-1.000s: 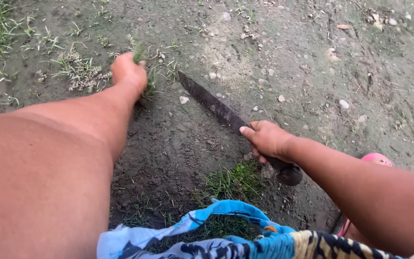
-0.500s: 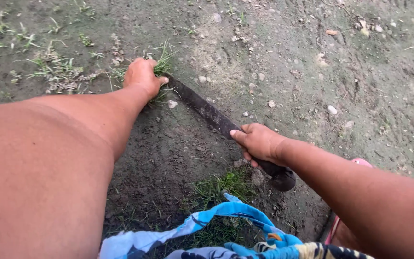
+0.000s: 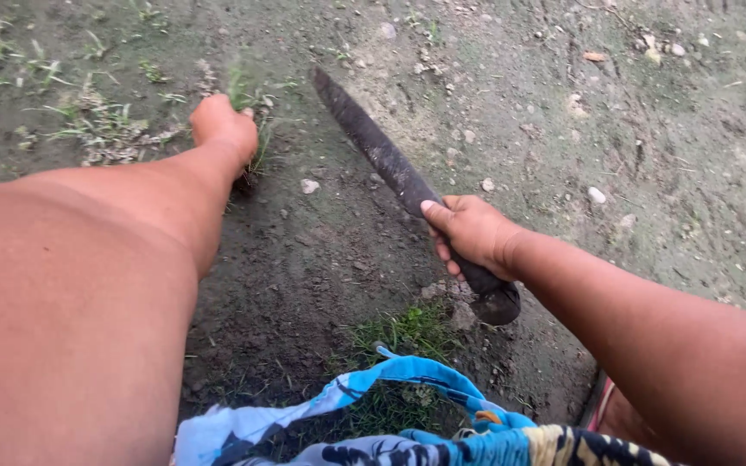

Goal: Using a machete to pull and cut small patches of grass and weeds from the soil.

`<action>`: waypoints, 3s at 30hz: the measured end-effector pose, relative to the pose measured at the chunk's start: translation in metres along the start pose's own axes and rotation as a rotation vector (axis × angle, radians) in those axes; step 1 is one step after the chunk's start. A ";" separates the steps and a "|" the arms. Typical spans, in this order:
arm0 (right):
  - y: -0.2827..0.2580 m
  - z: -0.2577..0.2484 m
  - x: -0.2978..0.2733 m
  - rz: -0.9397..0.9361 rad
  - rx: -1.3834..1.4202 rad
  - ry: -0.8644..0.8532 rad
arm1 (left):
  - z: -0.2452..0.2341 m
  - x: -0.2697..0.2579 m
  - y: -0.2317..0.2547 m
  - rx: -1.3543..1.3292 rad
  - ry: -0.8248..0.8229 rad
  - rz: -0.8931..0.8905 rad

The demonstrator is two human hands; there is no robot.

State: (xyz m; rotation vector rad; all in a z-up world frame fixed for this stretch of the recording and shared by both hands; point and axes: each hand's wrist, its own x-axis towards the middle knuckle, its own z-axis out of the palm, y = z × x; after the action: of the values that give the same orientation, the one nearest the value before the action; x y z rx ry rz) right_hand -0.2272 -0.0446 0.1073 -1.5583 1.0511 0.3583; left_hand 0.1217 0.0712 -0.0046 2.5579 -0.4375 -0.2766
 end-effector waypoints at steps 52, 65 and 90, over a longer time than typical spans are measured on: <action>-0.010 0.035 0.002 0.009 -0.282 0.027 | -0.069 -0.051 -0.068 0.090 -0.289 0.097; -0.017 0.029 0.004 0.002 -0.067 0.019 | -0.046 -0.070 -0.007 0.328 -0.288 0.307; -0.031 0.046 -0.011 -0.028 -0.440 -0.136 | -0.065 -0.060 -0.054 -0.139 -0.109 -0.078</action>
State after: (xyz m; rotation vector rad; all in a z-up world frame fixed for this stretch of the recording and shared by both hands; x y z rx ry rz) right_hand -0.1948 -0.0007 0.1214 -1.9041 0.8800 0.7016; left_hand 0.0981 0.1663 0.0280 2.4349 -0.3464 -0.4603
